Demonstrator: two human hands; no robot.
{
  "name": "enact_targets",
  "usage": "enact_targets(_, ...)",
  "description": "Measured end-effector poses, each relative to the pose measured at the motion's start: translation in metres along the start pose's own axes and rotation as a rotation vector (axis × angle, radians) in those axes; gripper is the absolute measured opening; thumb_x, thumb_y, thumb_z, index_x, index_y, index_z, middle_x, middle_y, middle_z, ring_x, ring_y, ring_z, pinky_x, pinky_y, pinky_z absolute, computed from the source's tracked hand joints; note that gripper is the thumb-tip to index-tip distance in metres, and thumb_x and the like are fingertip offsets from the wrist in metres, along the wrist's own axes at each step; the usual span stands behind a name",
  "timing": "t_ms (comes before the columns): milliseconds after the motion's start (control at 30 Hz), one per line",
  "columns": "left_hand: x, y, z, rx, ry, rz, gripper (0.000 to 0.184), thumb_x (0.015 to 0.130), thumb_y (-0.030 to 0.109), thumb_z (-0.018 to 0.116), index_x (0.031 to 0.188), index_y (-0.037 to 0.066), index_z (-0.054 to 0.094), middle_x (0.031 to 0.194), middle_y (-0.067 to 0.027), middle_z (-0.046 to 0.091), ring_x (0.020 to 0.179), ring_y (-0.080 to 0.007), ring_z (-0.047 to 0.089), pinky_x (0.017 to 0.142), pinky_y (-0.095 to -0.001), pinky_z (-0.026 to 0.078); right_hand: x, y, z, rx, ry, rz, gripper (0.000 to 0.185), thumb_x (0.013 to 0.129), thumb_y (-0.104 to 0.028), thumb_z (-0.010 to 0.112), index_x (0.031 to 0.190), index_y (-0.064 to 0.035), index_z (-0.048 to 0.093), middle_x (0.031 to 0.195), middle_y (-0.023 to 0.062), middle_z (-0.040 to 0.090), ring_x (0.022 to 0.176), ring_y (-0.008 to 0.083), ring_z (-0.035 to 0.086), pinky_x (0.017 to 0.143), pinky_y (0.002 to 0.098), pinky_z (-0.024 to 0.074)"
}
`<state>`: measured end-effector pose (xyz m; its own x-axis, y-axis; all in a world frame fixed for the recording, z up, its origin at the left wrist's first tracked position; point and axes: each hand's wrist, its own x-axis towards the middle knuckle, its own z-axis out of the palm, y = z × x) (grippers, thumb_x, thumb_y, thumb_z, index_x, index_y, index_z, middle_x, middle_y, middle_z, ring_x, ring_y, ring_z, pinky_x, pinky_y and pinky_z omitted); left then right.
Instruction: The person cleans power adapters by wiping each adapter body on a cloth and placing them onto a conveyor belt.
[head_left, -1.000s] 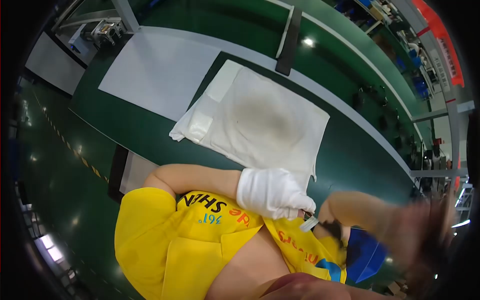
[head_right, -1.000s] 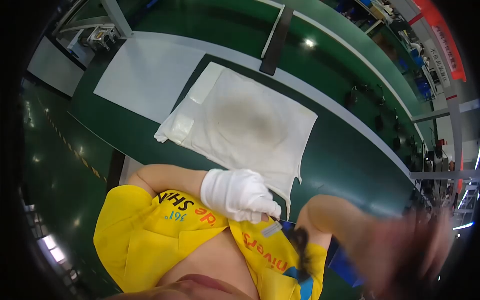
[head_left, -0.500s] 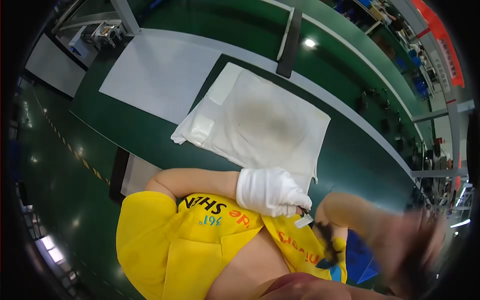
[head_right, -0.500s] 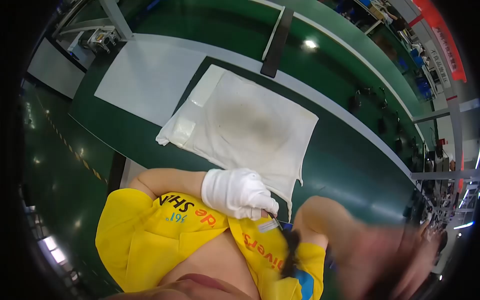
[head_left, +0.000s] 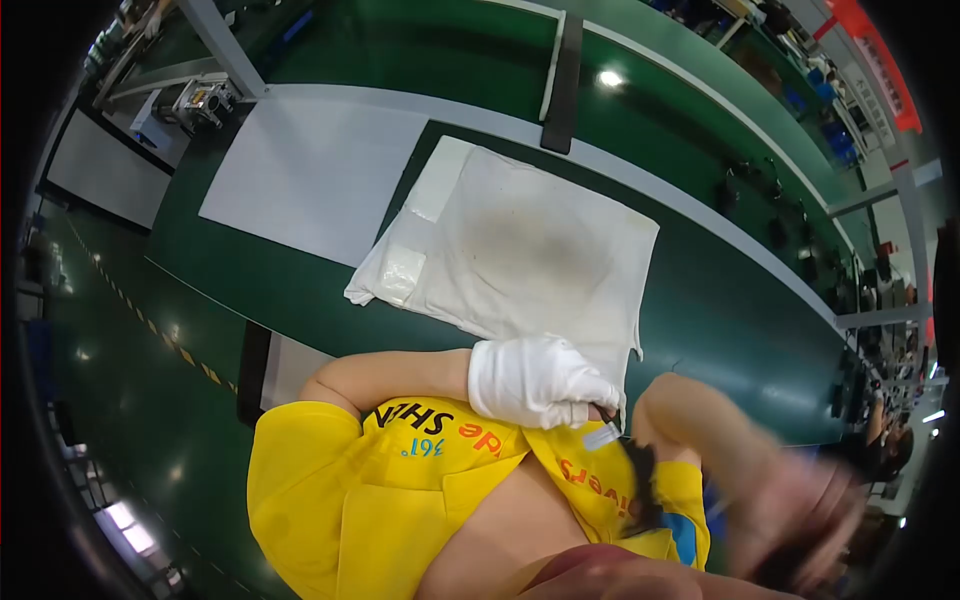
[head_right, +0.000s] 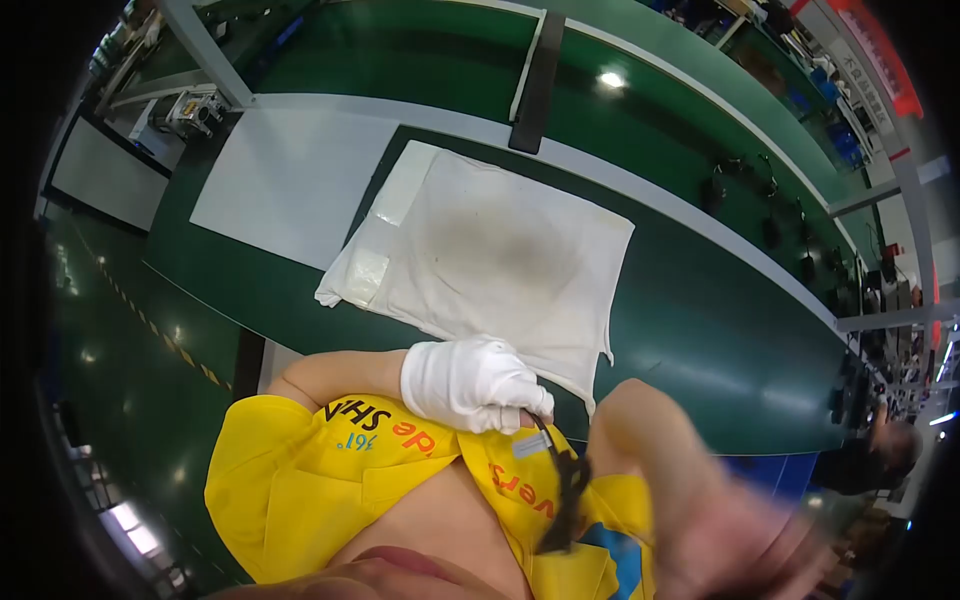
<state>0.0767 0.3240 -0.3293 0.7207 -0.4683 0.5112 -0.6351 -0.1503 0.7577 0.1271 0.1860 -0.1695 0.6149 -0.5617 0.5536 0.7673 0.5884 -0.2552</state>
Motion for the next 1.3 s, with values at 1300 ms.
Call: enact_targets(1300,-0.046,-0.015,-0.019,0.021,-0.148,-0.795,0.035,0.086,0.005,0.049,0.12,0.003,0.046,0.086,-0.012,0.066,0.08,-0.0222,0.064,0.071,-0.0293,0.049,0.097,0.335,-0.132,-0.952,-0.663,0.019,0.072,0.074,-0.018,0.072,0.133,-0.0128,0.032,0.118,0.0212,0.052,0.108,0.031,0.054,0.089,0.0356,0.0433)
